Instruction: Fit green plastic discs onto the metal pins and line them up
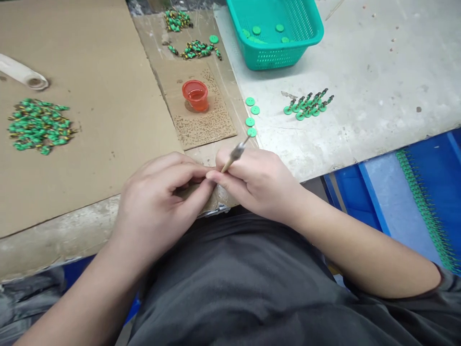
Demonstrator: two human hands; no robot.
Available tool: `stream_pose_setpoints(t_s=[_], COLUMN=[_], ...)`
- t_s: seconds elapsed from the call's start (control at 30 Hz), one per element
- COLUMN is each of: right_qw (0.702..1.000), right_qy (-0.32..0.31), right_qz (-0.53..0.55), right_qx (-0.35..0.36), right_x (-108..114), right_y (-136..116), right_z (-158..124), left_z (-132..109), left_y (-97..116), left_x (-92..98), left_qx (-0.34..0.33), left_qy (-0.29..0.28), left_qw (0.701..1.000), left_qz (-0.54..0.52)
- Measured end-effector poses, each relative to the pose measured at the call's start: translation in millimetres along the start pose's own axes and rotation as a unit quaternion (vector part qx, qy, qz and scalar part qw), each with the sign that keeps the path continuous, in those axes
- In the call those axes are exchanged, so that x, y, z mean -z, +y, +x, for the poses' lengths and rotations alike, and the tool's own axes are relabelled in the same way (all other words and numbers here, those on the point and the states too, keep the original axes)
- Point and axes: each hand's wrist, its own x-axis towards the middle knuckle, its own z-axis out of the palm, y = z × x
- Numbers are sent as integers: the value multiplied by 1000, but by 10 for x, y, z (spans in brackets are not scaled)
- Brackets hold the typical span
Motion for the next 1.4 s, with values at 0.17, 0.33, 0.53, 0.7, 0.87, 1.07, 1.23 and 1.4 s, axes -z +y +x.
stream_pose_setpoints(t_s=[0.17, 0.33, 0.53, 0.7, 0.87, 1.07, 1.23, 1.4], right_qw=[999, 978, 951, 964, 970, 972, 975, 976], right_qy=[-19, 94, 153, 140, 140, 139, 122, 129], right_qz=[-10, 79, 113, 76, 60, 62, 73, 99], right_qx=[-24, -171, -245, -213, -188, -179, -170, -147], right_x=[-45, 74, 163, 161, 153, 147, 158, 159], right_y=[-15, -43, -27, -37, -61, -68, -82, -153], right_z=[-8, -69, -233, -257, -247, -246, -277, -480], left_z=[13, -9, -1, 96, 220, 325, 367, 397], left_y=[2, 38, 123, 165, 237, 292, 285, 161], left_x=[16, 64, 57, 194, 449, 511, 517, 427], left_qx=[34, 68, 102, 179, 229, 249, 258, 226], left_qy=[-10, -13, -5, -10, -39, -62, -65, -59], left_qw=[999, 997, 992, 969, 926, 890, 891, 941], left_qz=[-28, -34, -77, -170, -298, -378, -369, -247])
